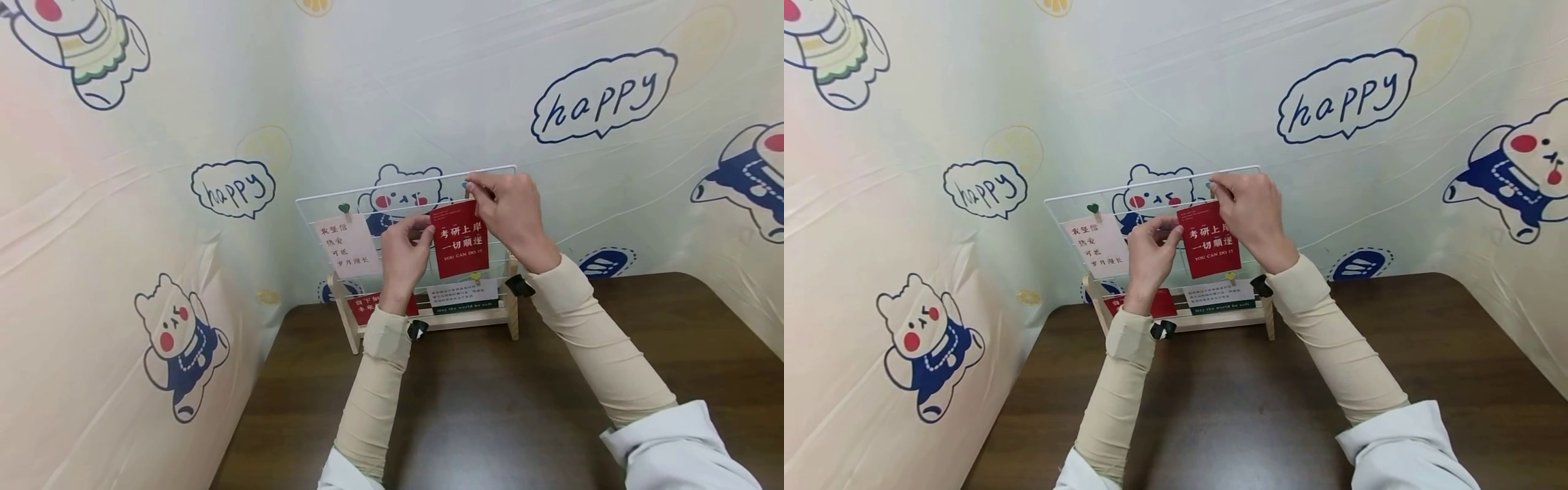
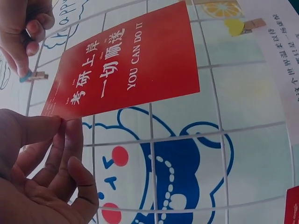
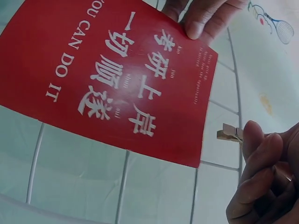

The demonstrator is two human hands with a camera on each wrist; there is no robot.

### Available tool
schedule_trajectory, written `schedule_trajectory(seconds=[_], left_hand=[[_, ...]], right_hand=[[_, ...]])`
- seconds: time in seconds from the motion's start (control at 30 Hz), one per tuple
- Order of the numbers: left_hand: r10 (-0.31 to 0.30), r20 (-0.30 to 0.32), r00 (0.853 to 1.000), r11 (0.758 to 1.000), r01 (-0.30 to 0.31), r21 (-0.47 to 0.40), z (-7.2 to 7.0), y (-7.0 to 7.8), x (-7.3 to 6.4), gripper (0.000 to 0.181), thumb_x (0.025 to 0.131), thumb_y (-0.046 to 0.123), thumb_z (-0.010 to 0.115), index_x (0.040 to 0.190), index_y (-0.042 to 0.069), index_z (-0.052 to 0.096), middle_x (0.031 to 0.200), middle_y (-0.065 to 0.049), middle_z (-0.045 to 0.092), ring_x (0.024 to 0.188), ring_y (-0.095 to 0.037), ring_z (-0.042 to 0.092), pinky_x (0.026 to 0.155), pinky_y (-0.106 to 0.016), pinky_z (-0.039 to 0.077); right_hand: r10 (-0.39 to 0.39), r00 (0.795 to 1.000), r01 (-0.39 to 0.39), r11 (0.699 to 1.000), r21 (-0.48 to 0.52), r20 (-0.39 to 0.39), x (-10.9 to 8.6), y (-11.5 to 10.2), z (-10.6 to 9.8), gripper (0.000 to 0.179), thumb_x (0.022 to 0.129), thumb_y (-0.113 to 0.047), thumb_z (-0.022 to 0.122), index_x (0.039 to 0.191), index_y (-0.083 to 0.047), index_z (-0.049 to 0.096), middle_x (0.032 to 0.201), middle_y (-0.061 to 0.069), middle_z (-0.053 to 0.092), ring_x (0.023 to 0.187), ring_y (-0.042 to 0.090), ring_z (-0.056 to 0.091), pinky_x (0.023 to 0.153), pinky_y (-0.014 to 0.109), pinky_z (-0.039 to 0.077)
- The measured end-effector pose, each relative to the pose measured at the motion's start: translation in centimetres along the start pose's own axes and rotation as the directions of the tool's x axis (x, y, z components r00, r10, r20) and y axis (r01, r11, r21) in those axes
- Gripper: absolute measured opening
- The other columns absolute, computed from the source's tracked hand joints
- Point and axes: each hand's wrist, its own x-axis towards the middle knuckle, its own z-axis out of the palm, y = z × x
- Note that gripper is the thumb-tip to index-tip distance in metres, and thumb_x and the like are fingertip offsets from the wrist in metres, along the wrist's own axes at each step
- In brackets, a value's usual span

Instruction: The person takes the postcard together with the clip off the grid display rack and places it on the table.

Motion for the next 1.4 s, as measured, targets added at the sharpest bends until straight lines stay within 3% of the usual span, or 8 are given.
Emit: schedule_trajectory(seconds=[0.2,0.33,0.47,0.87,1.13,1.4], left_hand=[[-0.017,0.008,1.0,1.0,0.017,0.018,-0.6,0.2,-0.3,0.021,0.1,0.012,0.068,0.118,0.005,0.076,0.112,-0.012,0.079,0.093,-0.025,0.079,0.082,-0.035,0.064],[-0.023,0.006,1.0,0.999,0.023,0.03,-1.2,0.2,-0.8,0.022,0.101,0.012,0.068,0.121,0.006,0.075,0.112,-0.012,0.079,0.094,-0.025,0.078,0.082,-0.036,0.063],[-0.042,-0.01,0.999,0.998,0.042,0.036,-2.0,-0.2,-1.5,0.023,0.101,0.013,0.068,0.121,0.006,0.075,0.113,-0.012,0.078,0.094,-0.026,0.077,0.083,-0.039,0.063],[-0.144,-0.055,0.988,0.988,0.146,0.042,-5.1,-2.6,-3.7,0.025,0.102,0.017,0.067,0.125,0.01,0.074,0.12,-0.011,0.076,0.097,-0.026,0.074,0.091,-0.044,0.061],[-0.236,-0.1,0.967,0.969,0.242,0.055,-7.0,-4.8,-5.6,0.028,0.1,0.02,0.07,0.127,0.012,0.074,0.124,-0.008,0.075,0.099,-0.024,0.072,0.091,-0.045,0.062],[-0.245,-0.076,0.967,0.966,0.25,0.06,-8.7,-6.8,-6.8,0.027,0.101,0.015,0.068,0.128,0.011,0.074,0.12,-0.012,0.074,0.096,-0.027,0.071,0.085,-0.044,0.062]], right_hand=[[0.012,1.0,-0.011,1.0,0.023,-0.026,-0.8,-0.1,-0.6,0.024,0.104,-0.012,0.062,0.119,0.0,0.076,0.08,0.021,0.076,0.058,0.027,0.059,0.057,0.025,0.04],[-0.005,0.999,0.006,1.0,0.02,-0.049,-1.7,0.0,-1.0,0.022,0.104,-0.011,0.061,0.116,0.0,0.075,0.061,0.015,0.062,0.051,0.016,0.042,0.05,0.024,0.029],[-0.03,0.999,0.031,0.999,0.019,-0.034,-2.8,0.3,-1.2,0.019,0.103,-0.008,0.062,0.113,0.001,0.075,0.057,0.012,0.057,0.049,0.011,0.038,0.049,0.026,0.029],[-0.023,0.999,0.023,1.0,0.001,0.046,-6.4,2.1,0.3,0.014,0.1,-0.008,0.066,0.103,0.0,0.077,0.061,0.01,0.064,0.052,0.014,0.044,0.05,0.025,0.034],[-0.035,0.994,0.035,0.999,0.002,0.101,-9.0,3.3,2.0,0.012,0.098,-0.009,0.068,0.1,-0.001,0.077,0.072,0.01,0.074,0.053,0.015,0.053,0.051,0.027,0.042],[-0.006,0.983,0.006,1.0,-0.002,0.183,-11.2,4.0,3.7,0.014,0.097,-0.012,0.07,0.103,-0.002,0.078,0.087,0.013,0.08,0.054,0.014,0.053,0.05,0.027,0.042]])
